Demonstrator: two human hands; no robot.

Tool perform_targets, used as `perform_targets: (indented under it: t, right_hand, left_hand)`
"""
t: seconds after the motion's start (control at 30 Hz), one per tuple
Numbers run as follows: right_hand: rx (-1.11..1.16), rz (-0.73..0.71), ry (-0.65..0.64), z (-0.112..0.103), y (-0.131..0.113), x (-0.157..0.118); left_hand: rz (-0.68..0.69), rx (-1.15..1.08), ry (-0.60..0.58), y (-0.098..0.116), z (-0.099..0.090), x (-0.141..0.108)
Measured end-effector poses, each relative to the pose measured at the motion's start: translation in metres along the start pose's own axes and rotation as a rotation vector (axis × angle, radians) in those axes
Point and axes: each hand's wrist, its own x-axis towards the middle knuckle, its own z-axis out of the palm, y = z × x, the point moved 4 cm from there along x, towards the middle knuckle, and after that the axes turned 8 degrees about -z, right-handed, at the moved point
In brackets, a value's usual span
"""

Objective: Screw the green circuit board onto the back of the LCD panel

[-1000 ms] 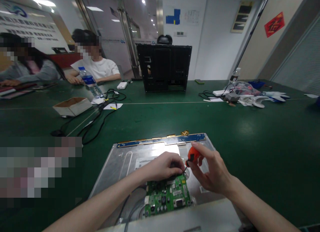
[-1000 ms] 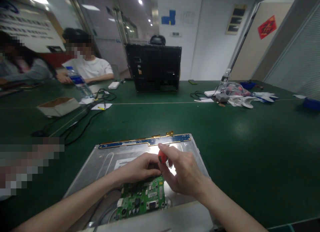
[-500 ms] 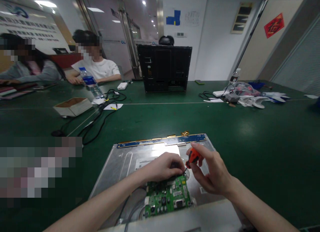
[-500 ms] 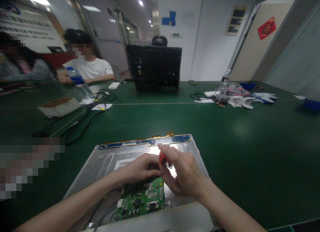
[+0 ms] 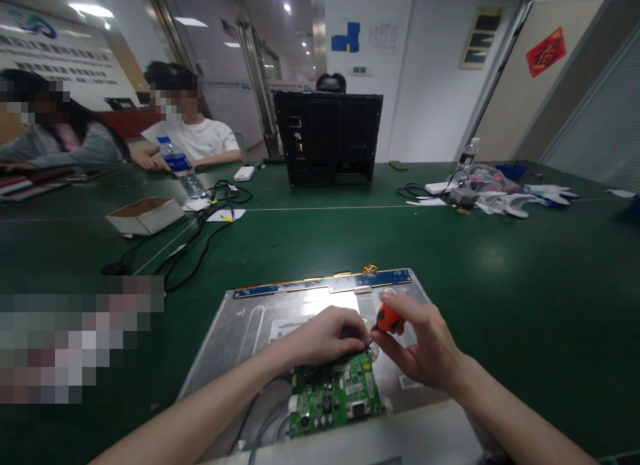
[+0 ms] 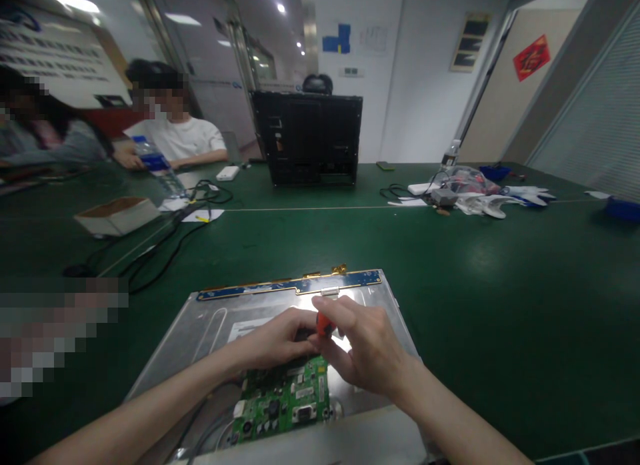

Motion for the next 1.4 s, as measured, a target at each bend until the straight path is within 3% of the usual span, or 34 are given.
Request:
perform_targets:
  t: [0.47, 1.4]
  right_hand:
    - [0.015, 0.02, -0.011, -0.0048, -0.0041, 0.0051]
    - [0.041, 0.054, -0.026, -0.0009, -0.0005, -0.002]
  left_hand:
    - [0.002, -0.012, -0.012, -0.0065, 0.0016, 0.0015]
    - [-0.011, -0.033, -0.013, -0.0001, 0.0006, 0.0002]
